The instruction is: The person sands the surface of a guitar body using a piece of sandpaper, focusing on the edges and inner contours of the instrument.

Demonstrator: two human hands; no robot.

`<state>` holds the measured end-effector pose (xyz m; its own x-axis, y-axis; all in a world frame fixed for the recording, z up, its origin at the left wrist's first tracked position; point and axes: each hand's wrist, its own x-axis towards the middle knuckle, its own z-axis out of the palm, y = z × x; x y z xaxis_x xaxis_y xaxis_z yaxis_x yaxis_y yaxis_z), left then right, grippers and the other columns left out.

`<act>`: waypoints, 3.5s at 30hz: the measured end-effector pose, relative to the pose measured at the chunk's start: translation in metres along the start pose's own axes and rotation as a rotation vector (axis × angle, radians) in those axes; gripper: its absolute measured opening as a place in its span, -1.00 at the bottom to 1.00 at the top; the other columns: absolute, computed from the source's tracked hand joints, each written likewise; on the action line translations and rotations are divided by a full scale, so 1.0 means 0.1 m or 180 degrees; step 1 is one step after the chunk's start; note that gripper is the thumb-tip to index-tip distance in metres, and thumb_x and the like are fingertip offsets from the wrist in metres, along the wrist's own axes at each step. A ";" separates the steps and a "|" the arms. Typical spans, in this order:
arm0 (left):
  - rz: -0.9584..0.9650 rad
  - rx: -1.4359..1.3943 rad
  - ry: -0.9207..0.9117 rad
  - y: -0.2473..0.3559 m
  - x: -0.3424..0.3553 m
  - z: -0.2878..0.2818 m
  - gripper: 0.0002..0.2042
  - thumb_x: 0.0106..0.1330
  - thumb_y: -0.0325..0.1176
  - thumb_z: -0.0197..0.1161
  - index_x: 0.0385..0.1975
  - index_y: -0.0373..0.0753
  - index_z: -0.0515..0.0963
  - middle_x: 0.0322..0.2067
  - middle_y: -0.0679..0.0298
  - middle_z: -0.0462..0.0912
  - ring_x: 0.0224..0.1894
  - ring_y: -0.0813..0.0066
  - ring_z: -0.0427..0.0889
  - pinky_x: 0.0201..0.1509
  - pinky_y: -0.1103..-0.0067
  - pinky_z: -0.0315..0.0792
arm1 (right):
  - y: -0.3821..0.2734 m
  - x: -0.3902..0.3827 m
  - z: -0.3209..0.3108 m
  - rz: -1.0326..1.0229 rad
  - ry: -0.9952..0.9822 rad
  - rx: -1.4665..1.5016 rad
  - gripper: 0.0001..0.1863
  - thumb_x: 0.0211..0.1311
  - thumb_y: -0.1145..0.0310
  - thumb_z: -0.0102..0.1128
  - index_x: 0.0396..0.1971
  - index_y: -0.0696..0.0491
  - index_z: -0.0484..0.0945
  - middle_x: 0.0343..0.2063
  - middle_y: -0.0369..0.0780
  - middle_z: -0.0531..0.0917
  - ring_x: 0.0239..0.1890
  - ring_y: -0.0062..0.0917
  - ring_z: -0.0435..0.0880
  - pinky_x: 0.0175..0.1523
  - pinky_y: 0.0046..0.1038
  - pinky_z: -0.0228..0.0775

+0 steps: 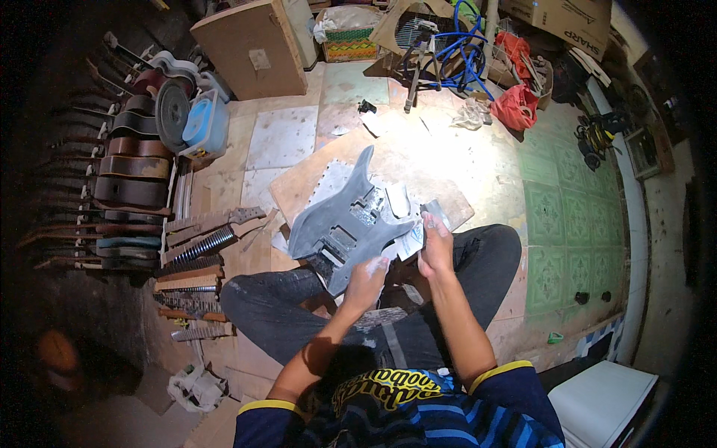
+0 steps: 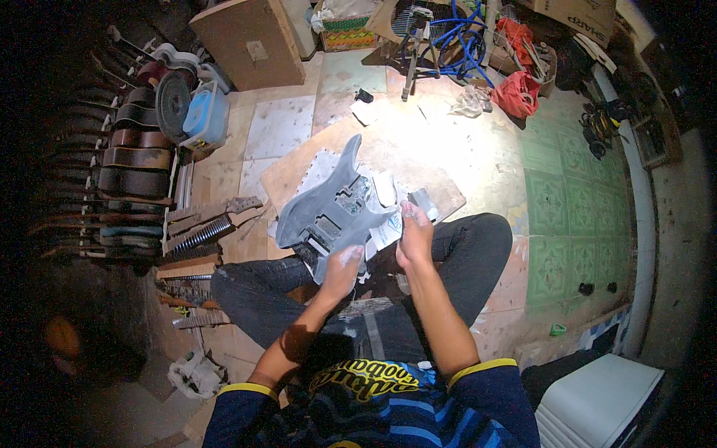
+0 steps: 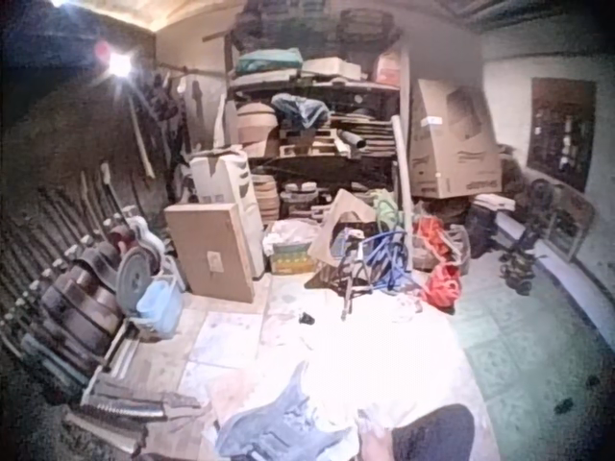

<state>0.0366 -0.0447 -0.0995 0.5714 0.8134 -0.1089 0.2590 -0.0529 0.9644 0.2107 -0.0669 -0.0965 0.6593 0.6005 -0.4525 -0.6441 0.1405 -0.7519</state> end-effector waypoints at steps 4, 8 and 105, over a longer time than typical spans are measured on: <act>0.0317 0.0181 0.0459 -0.16 -0.09 -0.31 -0.70 0.50 -0.26 0.05 -0.25 -0.41 0.58 -0.46 0.12 0.62 -0.36 0.36 0.59 -0.16 0.41 0.48 | -0.23 0.63 -0.74 -0.0229 0.1042 0.0817 -0.72 0.49 0.30 0.09 -0.02 0.20 0.54 -0.22 -0.21 0.65 -0.12 -0.47 0.64 0.08 -0.37 0.50; -0.0734 0.1617 0.1723 -0.33 0.14 -1.47 -0.62 0.44 -0.21 0.17 0.04 -0.43 0.48 -0.10 0.01 0.61 -0.02 0.22 0.58 0.13 0.34 0.41 | -0.81 0.49 -0.73 -0.0860 0.0941 0.0815 -0.74 0.49 0.35 0.08 0.03 0.17 0.52 -0.07 -0.18 0.64 0.01 -0.47 0.61 0.14 -0.33 0.48; -0.0424 0.2293 0.1503 -1.51 0.83 -1.91 -0.46 0.15 0.09 0.42 -0.23 -0.37 0.61 -0.29 -0.02 0.66 -0.17 0.04 0.66 -0.05 0.29 0.52 | 0.25 0.55 -0.62 -0.1101 -0.0063 -0.2436 -0.44 0.32 0.27 0.32 0.24 0.15 0.39 0.00 -0.15 0.61 0.00 -0.48 0.56 0.15 -0.42 0.39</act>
<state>-0.1044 0.1415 -0.2083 0.1599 0.9856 0.0552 0.8214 -0.1639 0.5464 0.2549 -0.0790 -0.1694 0.7597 0.6364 -0.1337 0.0387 -0.2495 -0.9676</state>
